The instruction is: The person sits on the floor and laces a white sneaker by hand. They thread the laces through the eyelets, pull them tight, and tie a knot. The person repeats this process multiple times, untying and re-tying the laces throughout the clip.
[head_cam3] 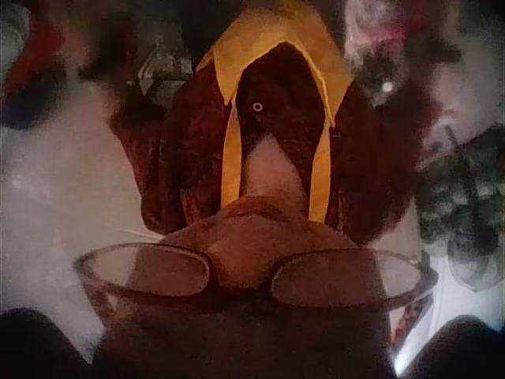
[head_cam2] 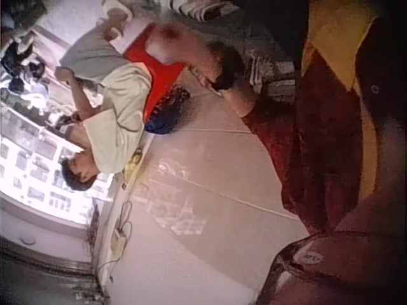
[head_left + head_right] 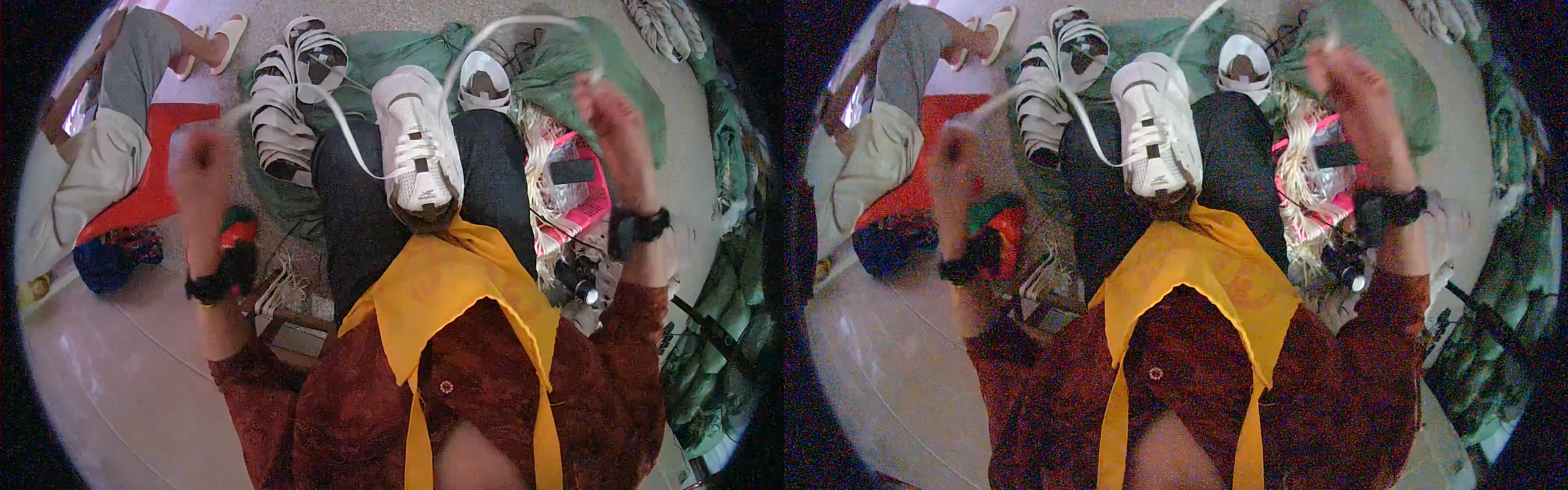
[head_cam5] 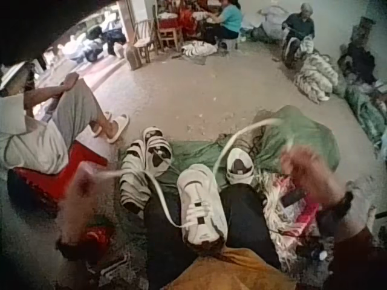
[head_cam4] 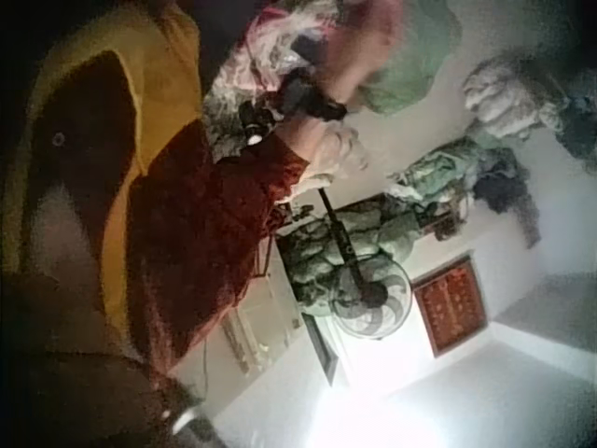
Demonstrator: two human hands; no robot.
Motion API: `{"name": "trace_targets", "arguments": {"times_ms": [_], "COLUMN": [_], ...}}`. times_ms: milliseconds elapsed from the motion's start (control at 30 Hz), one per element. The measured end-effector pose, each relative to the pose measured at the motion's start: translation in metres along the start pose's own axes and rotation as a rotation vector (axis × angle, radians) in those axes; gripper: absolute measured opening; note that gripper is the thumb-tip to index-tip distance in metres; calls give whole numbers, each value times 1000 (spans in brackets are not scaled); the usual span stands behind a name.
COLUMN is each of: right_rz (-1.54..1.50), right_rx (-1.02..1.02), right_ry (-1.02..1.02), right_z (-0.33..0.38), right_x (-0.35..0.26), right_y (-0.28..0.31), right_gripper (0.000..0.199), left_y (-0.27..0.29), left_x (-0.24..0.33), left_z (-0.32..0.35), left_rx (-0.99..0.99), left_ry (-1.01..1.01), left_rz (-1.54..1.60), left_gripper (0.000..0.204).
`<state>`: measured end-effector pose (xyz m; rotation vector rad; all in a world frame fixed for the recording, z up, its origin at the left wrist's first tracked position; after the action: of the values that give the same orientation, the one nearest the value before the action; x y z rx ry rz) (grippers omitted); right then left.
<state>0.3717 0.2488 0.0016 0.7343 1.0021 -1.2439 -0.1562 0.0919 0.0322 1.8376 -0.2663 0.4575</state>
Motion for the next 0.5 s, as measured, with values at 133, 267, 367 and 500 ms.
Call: {"name": "trace_targets", "arguments": {"times_ms": [133, 267, 367, 500], "right_rz": [155, 448, 224, 155], "right_rx": [-356, -319, -291, -292], "right_ry": [-258, -15, -102, -62], "right_z": [33, 36, 29, 25], "right_x": [68, 79, 91, 97], "right_y": [-81, -119, -125, -131], "right_gripper": [25, 19, 14, 13], "left_y": [-106, -130, -144, -137], "left_x": [53, 117, 121, 129], "left_z": [67, 84, 88, 66], "left_rx": [-483, -550, -552, -327], "left_ry": [4, 106, 283, 38], "left_rz": [545, 849, 955, 909], "left_gripper": [6, 7, 6, 7]}}
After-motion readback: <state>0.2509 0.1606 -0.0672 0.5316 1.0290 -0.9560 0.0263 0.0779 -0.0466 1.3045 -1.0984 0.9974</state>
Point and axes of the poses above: each hand's wrist, its own z-axis away from the middle knuckle, its own y-axis out of the back of the hand, x = y × z, the point moved 9 cm from there along -z, towards the middle knuckle, and after that the axes turned 13 degrees about -y, right-handed, at the moved point
